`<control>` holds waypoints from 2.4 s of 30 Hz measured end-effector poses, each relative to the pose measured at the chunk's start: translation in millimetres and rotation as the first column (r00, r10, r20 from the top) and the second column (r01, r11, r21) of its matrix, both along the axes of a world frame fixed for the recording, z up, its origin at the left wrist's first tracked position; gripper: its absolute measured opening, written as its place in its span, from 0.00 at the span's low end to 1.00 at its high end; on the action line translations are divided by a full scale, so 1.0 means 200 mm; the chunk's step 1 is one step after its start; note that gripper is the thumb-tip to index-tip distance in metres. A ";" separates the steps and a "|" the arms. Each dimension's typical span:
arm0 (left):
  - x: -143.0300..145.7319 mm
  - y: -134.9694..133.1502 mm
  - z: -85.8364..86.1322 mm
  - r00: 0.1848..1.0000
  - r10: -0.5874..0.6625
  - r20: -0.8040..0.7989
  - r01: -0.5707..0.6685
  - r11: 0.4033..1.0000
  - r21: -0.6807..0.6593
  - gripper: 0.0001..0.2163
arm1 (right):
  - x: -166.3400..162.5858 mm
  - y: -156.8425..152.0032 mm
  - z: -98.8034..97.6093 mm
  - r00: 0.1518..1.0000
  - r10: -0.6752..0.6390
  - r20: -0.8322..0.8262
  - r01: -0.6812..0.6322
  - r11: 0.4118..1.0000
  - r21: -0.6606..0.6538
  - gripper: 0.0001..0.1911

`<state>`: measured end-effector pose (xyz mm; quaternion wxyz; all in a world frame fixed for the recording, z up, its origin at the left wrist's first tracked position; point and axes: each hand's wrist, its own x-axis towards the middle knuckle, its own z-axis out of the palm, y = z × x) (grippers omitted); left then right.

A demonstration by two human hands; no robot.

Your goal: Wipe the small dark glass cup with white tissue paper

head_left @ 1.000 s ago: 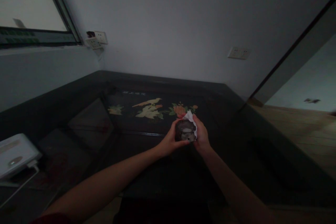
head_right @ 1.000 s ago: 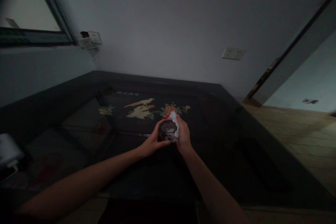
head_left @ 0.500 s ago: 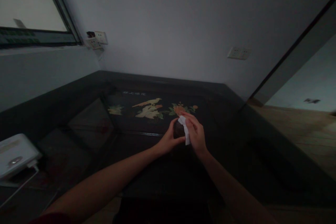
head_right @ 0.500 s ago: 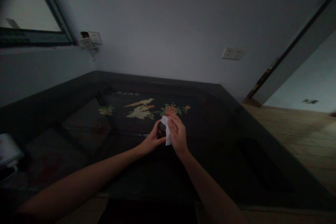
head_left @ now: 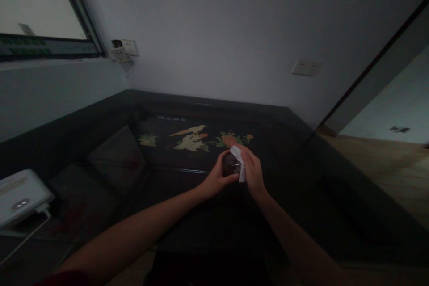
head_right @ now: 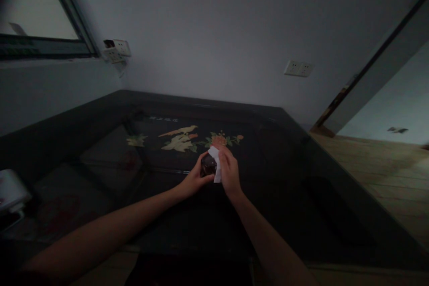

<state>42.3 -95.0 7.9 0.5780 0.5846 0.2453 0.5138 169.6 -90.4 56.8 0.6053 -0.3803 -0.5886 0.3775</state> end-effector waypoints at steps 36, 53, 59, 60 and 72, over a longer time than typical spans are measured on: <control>0.00 0.02 -0.03 0.999 0.033 0.014 -0.033 0.999 -0.042 0.37 | -0.02 -0.05 0.02 0.979 -0.049 0.197 0.016 0.986 0.165 0.15; 0.00 0.00 -0.01 0.998 0.046 -0.041 -0.047 0.999 -0.019 0.38 | -0.01 -0.04 0.02 0.989 -0.071 0.133 0.054 0.991 0.123 0.15; 0.00 0.02 -0.03 0.998 0.051 -0.037 -0.053 0.997 -0.060 0.37 | -0.02 -0.06 0.02 0.950 -0.108 0.294 0.039 0.972 0.231 0.15; 0.00 0.01 -0.03 0.998 0.046 -0.041 -0.048 0.998 -0.051 0.37 | -0.02 -0.06 0.02 0.960 -0.094 0.262 0.040 0.977 0.208 0.15; -0.02 -0.03 0.04 0.995 0.002 -0.102 0.007 0.995 0.095 0.39 | -0.02 0.01 0.02 0.947 0.010 -0.320 -0.129 0.926 -0.354 0.15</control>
